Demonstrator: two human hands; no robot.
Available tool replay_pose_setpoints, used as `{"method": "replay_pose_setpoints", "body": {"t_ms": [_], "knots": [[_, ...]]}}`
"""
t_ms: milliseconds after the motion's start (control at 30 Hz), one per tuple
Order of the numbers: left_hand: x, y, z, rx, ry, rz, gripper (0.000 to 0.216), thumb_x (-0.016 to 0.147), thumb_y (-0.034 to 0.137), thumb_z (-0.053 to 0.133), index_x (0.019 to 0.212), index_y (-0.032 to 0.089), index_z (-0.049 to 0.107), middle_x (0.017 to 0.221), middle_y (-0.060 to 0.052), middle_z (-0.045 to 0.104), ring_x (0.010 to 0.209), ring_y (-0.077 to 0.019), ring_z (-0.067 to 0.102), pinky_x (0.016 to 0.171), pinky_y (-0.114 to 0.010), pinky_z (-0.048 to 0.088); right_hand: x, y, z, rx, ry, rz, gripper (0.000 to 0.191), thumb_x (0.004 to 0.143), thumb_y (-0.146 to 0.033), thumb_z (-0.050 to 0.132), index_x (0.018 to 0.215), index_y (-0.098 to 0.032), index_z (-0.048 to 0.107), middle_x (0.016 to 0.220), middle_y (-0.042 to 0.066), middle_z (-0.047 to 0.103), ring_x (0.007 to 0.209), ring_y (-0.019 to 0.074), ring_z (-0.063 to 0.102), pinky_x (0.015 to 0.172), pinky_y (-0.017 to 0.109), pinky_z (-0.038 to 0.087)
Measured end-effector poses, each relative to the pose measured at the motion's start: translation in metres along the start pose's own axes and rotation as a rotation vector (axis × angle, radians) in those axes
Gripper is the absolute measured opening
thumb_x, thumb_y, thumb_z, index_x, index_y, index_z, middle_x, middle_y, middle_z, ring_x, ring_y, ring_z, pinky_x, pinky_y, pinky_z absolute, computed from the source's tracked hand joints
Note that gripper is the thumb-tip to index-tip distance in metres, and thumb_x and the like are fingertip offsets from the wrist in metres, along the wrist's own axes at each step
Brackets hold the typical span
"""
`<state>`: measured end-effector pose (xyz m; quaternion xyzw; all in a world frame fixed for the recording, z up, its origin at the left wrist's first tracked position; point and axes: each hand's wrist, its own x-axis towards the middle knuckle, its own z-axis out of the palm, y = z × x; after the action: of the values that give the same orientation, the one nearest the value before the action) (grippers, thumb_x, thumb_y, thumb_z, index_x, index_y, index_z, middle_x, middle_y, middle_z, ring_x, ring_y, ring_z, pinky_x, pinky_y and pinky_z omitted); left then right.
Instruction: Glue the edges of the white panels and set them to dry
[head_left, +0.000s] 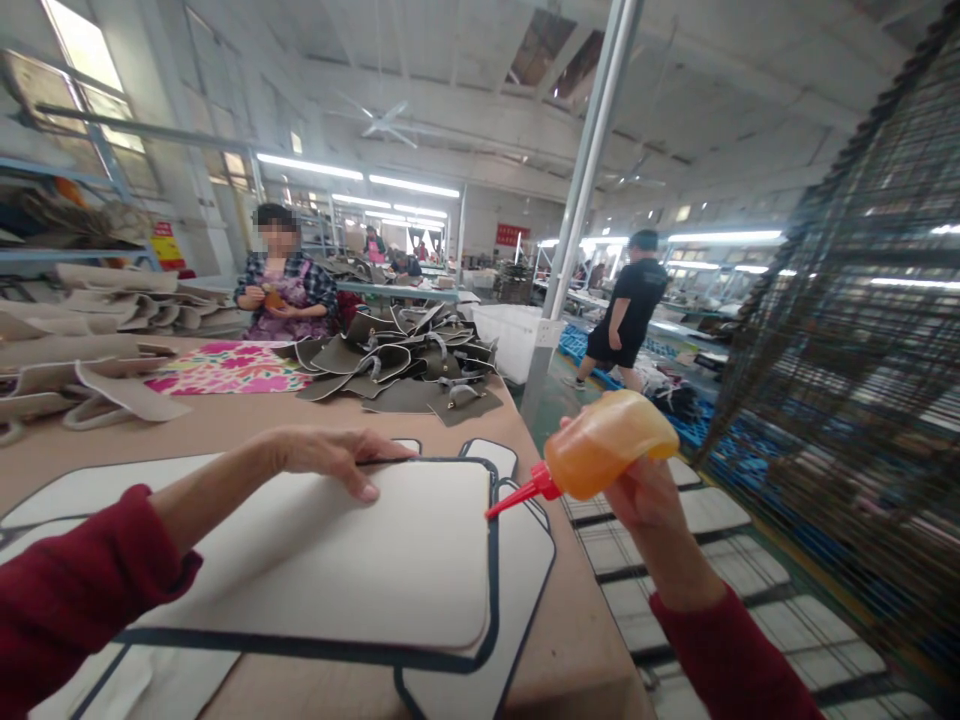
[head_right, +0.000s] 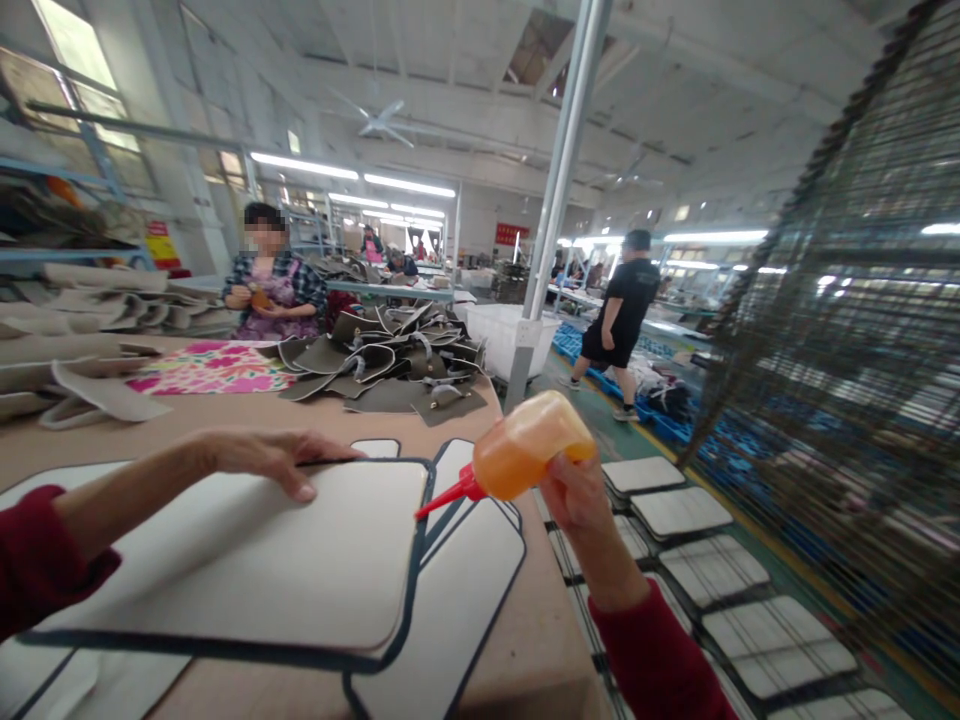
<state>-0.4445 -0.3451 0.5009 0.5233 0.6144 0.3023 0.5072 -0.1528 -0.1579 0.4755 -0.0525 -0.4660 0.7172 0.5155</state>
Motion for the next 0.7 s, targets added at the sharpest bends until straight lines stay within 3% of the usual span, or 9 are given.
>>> {"method": "replay_pose_setpoints", "body": {"t_ms": [167, 367, 700], "knots": [[0.0, -0.002, -0.002, 0.019, -0.059, -0.018, 0.046, 0.061, 0.028, 0.08, 0.107, 0.025, 0.074, 0.106, -0.004, 0.073, 0.113, -0.0361, 0.059, 0.094, -0.042, 0.048, -0.007, -0.001, 0.003, 0.006, 0.02, 0.011, 0.067, 0.04, -0.034, 0.091, 0.102, -0.025, 0.067, 0.089, 0.005, 0.075, 0.105, 0.0329, 0.066, 0.095, 0.056, 0.049], [-0.002, -0.003, -0.001, -0.024, -0.03, -0.034, 0.045, 0.056, 0.024, 0.081, 0.101, 0.027, 0.075, 0.105, -0.002, 0.074, 0.112, -0.0346, 0.059, 0.098, -0.041, 0.044, -0.011, 0.003, 0.002, -0.032, 0.013, 0.012, 0.063, 0.04, -0.039, 0.09, 0.097, -0.025, 0.069, 0.086, 0.002, 0.074, 0.08, 0.0274, 0.071, 0.086, 0.054, 0.054], [-0.003, -0.012, -0.006, -0.024, -0.001, -0.02, 0.049, 0.057, 0.021, 0.081, 0.105, 0.027, 0.075, 0.107, -0.002, 0.074, 0.115, -0.0351, 0.058, 0.099, -0.042, 0.044, -0.018, 0.004, -0.001, 0.002, 0.023, 0.057, 0.059, 0.046, -0.038, 0.089, 0.1, -0.028, 0.068, 0.085, 0.0, 0.075, 0.079, 0.0251, 0.072, 0.075, 0.045, 0.058]]}}
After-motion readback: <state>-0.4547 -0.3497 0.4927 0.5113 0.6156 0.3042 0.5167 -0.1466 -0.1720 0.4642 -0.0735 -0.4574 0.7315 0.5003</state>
